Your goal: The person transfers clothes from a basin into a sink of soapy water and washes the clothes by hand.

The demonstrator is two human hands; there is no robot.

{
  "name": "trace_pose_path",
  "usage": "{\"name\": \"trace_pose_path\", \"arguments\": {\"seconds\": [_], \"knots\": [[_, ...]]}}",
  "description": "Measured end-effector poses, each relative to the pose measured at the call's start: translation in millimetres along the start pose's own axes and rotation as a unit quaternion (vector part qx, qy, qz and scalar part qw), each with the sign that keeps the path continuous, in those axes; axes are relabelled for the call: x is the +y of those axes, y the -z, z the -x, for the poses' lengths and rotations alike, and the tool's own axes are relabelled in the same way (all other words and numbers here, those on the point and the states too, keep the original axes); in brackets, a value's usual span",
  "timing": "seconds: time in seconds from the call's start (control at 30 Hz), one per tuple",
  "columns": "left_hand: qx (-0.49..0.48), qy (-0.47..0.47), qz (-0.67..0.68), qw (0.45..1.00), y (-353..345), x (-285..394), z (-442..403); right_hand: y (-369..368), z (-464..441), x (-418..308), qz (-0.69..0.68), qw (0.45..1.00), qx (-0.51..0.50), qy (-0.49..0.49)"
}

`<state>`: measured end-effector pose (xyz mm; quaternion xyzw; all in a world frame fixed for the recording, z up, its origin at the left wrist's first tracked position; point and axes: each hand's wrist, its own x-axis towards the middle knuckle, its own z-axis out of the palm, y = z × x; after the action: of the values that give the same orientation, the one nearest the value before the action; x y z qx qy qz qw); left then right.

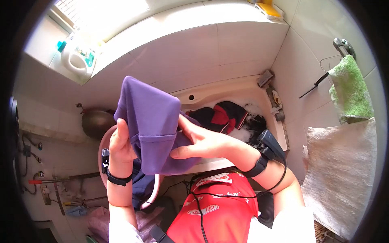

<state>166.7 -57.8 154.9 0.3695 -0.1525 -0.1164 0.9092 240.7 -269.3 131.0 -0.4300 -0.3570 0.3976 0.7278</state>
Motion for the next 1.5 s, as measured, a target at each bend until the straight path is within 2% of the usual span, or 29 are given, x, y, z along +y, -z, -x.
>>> {"name": "trace_pose_path", "arguments": {"seconds": [0.03,0.07,0.1,0.17,0.3,0.33,0.37,0.4,0.43,0.47,0.5,0.53,0.57,0.6,0.63,0.67,0.7,0.73,0.8,0.87,0.93,0.97,1.07,1.13,1.23,1.33,1.4,1.43,1.5], "knots": [[0.020,-0.004,-0.017,1.000,5,1,3,5,-3,-6,-0.010,0.998,0.016,0.060],[0.042,-0.045,-0.035,0.997,5,1,1,15,-3,-19,-0.012,0.997,0.067,0.044],[0.086,-0.083,-0.039,0.992,4,2,-4,28,-3,-27,-0.086,0.982,0.122,0.117],[0.172,-0.156,-0.058,0.971,11,8,-11,55,2,-55,0.056,0.938,0.248,0.234],[0.121,-0.184,-0.105,0.970,18,1,-29,95,11,-76,0.204,0.824,0.374,0.375],[0.158,-0.197,-0.135,0.958,16,-5,-30,97,12,-79,0.271,0.777,0.404,0.398],[0.195,-0.208,-0.166,0.944,15,-11,-30,97,12,-81,0.270,0.780,0.404,0.394],[0.199,-0.207,-0.165,0.944,14,-17,-31,97,12,-81,0.318,0.731,0.401,0.451],[0.145,-0.220,-0.139,0.955,13,-24,-32,99,12,-80,0.364,0.676,0.395,0.506],[0.090,-0.233,-0.111,0.962,14,-31,-33,102,14,-77,0.411,0.654,0.395,0.498],[0.068,-0.211,-0.127,0.967,24,-41,-33,110,21,-71,0.461,0.692,0.334,0.445],[0.203,-0.169,-0.227,0.938,18,-56,-32,120,30,-63,0.506,0.723,0.267,0.388],[0.185,-0.062,-0.231,0.953,52,-72,-17,128,35,-50,0.525,0.785,0.228,0.236],[0.226,0.074,-0.353,0.905,57,-88,-31,140,40,-31,0.529,0.825,0.183,0.079],[0.281,0.136,-0.382,0.870,72,-121,-41,164,53,4,0.580,0.807,0.106,-0.044],[0.290,0.130,-0.513,0.798,116,-168,-23,193,70,47,0.616,0.769,0.029,-0.167],[0.366,0.251,-0.597,0.668,125,-187,-21,213,86,88,0.625,0.740,0.037,-0.245],[0.342,0.154,-0.744,0.553,155,-221,-7,229,96,120,0.630,0.705,0.045,-0.322],[0.293,0.233,-0.805,0.461,168,-245,-29,244,86,155,0.631,0.723,0.102,-0.262],[0.259,0.289,-0.783,0.485,199,-278,-41,267,81,209,0.642,0.720,0.053,-0.258],[0.105,0.323,-0.823,0.456,234,-309,-47,283,73,257,0.656,0.706,0.003,-0.266],[0.086,0.301,-0.835,0.452,258,-322,-43,290,70,279,0.654,0.707,-0.002,-0.269],[0.066,0.331,-0.827,0.449,307,-342,-43,306,62,328,0.654,0.701,-0.047,-0.280],[0.079,0.320,-0.823,0.463,332,-349,-42,317,55,351,0.660,0.713,-0.012,-0.236],[0.076,0.330,-0.827,0.449,364,-357,-41,331,40,375,0.665,0.708,-0.009,-0.237],[0.074,0.346,-0.802,0.482,395,-362,-40,348,31,399,0.650,0.716,-0.012,-0.255],[0.094,0.380,-0.715,0.579,425,-375,-32,361,28,418,0.630,0.734,-0.002,-0.254],[0.093,0.384,-0.711,0.582,445,-388,-21,366,28,424,0.611,0.751,0.010,-0.249],[0.139,0.268,-0.570,0.765,495,-430,14,371,25,427,0.619,0.745,0.010,-0.248]]}}
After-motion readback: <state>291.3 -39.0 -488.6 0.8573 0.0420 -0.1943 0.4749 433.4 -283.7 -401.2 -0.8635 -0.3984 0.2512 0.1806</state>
